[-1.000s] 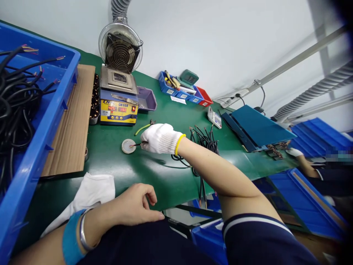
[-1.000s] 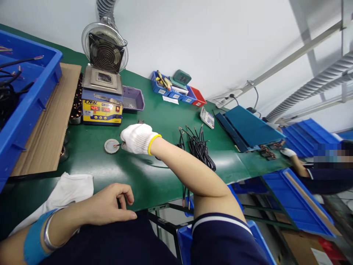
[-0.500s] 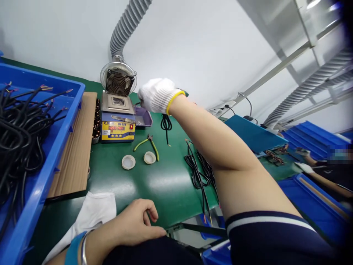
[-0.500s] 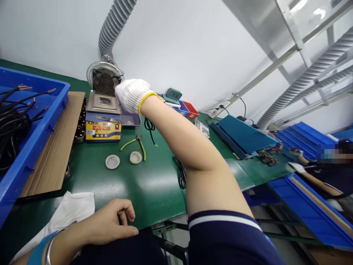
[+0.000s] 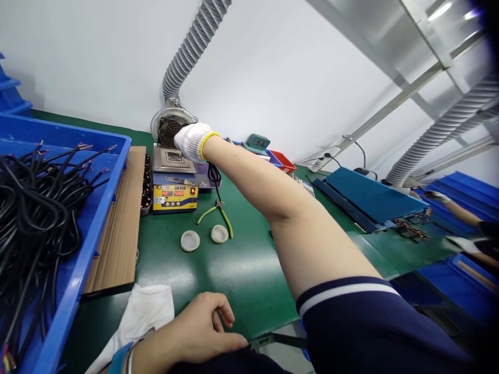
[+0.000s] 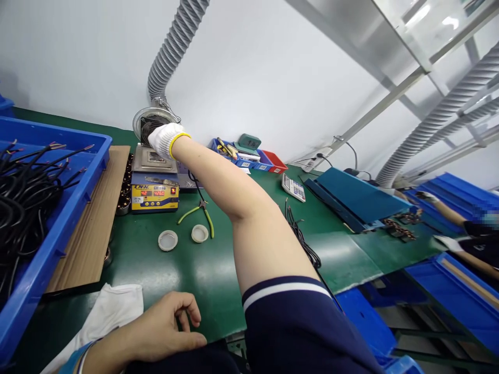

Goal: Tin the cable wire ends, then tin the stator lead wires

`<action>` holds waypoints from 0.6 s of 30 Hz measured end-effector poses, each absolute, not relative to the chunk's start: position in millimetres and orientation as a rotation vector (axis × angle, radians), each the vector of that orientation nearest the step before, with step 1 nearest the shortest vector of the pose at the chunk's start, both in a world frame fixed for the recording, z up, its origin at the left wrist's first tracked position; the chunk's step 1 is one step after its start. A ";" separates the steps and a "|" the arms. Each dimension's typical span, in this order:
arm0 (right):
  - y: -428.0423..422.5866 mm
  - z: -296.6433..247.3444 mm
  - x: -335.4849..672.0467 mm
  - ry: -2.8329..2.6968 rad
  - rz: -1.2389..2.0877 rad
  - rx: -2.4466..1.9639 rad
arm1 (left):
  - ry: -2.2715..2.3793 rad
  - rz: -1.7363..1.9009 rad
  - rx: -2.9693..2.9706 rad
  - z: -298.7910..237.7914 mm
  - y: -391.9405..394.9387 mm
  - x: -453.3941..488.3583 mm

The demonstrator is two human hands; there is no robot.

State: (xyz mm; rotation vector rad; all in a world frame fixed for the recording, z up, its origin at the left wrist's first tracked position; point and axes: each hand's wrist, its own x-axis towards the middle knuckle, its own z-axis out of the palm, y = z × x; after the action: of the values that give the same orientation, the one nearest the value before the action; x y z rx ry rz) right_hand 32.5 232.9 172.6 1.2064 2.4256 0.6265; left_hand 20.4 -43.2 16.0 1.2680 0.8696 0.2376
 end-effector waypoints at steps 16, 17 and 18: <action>183.0 259.2 94.1 2.883 0.163 1.444 | 0.899 0.312 1.221 7.2 -46.4 25.0; 176.4 262.0 95.2 2.902 0.094 1.454 | 0.899 0.324 1.225 6.2 -46.5 25.5; 170.1 264.1 95.4 2.922 0.025 1.460 | 0.899 0.332 1.225 5.5 -46.5 25.8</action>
State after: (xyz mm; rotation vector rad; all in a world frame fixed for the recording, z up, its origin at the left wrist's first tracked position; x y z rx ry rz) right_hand 95.4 170.1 264.1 1.4603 2.9216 0.0250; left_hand 25.8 -46.5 5.5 1.2247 0.8987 0.3324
